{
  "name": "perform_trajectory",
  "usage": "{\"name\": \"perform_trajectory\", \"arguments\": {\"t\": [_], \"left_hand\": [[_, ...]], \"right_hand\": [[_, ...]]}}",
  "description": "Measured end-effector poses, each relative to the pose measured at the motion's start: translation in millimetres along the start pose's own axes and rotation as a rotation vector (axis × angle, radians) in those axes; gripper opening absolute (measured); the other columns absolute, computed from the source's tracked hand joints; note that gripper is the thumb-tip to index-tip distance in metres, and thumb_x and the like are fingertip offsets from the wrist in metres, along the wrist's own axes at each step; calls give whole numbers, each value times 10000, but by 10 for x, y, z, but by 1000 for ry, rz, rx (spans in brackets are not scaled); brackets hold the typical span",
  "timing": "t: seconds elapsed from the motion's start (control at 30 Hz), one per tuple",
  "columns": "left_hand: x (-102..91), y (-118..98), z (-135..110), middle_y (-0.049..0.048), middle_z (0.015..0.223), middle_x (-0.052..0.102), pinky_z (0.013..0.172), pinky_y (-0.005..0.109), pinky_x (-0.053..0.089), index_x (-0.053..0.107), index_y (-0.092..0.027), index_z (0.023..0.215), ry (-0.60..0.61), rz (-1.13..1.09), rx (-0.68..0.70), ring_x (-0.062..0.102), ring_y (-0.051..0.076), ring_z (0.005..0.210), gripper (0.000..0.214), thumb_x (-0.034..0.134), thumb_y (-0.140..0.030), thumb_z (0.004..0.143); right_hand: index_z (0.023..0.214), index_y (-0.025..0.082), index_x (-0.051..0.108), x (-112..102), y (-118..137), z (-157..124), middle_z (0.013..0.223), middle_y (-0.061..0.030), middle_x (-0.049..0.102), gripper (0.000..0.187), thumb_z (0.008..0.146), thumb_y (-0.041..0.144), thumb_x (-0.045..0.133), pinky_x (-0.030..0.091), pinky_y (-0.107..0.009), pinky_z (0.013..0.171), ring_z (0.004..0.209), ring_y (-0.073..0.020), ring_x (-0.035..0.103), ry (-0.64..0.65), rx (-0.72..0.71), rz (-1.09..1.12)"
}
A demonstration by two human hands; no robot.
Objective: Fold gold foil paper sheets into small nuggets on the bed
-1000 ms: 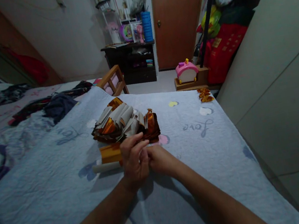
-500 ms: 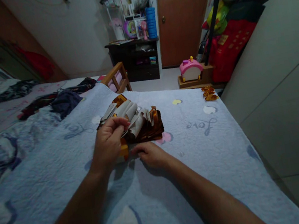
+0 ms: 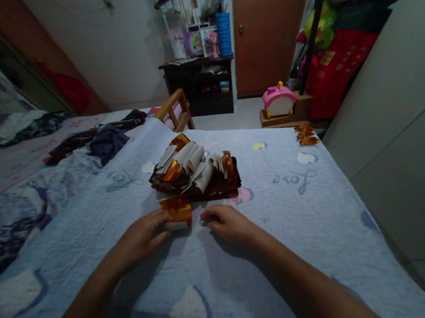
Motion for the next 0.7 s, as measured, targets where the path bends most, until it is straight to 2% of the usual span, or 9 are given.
{"name": "perform_trajectory", "arguments": {"t": [0.07,0.17,0.23,0.3,0.37,0.43,0.53,0.6,0.7], "left_hand": [[-12,-137,4,49,897,692,751,297,479,684,-216,856,36,-78,17,649,234,832,132,570,-211,790],[-2,-375,27,12,842,660,694,256,445,670,-196,921,194,-253,49,609,184,762,137,567,-246,846],[33,-488,65,-6,798,617,667,239,424,646,-179,904,265,-391,48,575,159,731,124,594,-283,861],[111,-581,128,-11,786,598,645,229,425,623,-167,918,348,-614,51,565,147,719,188,632,-346,864],[200,-672,226,0,826,616,656,230,451,602,-161,964,367,-898,41,583,149,740,294,688,-410,832],[289,-752,350,11,870,638,681,227,469,605,-157,990,295,-1048,4,599,146,765,357,755,-408,786],[436,-838,537,30,910,673,724,249,500,617,-146,1016,188,-1139,-73,627,160,799,418,809,-391,737],[533,-843,644,21,877,668,697,252,498,614,-143,1003,130,-1118,-124,626,160,764,428,821,-386,718],[660,-811,769,3,841,645,655,244,480,618,-144,992,81,-1020,-92,607,156,729,436,834,-358,679]], "right_hand": [[1245,209,651,-27,11,-109,1254,-116,687,484,786,59,621,502,-454,1018,1168,-256,639,-51,-36,-32],[1459,214,476,-104,57,-282,1576,-176,403,815,704,126,769,307,-543,1186,1471,-316,349,-84,-122,-134],[1390,245,545,-196,96,-384,1616,-143,347,706,726,115,745,243,-566,1208,1509,-314,272,-97,-157,-183],[1127,248,692,-323,129,-470,1585,-98,410,376,780,105,692,205,-581,1212,1511,-326,264,-115,-169,-193],[955,229,714,-456,138,-542,1442,-92,571,152,829,156,672,293,-557,1172,1434,-334,397,-100,-149,-110],[988,223,711,-550,83,-603,1131,-80,722,131,898,218,616,476,-473,1001,1144,-284,633,-10,-12,55],[965,188,691,-653,-35,-699,920,-63,719,156,903,314,623,519,-350,753,843,-224,665,-14,150,310],[1115,195,652,-686,-109,-758,878,-43,699,290,872,351,678,490,-299,665,758,-193,646,-39,216,463],[1445,273,436,-710,-168,-820,903,-18,688,699,825,365,748,482,-280,646,736,-179,646,-58,242,640]]}}
Point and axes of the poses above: each hand's wrist, its own z-axis towards the middle knuckle, its own x-axis out of the palm, y = z × x, the point moved 3 cm from there along z, towards the middle knuckle
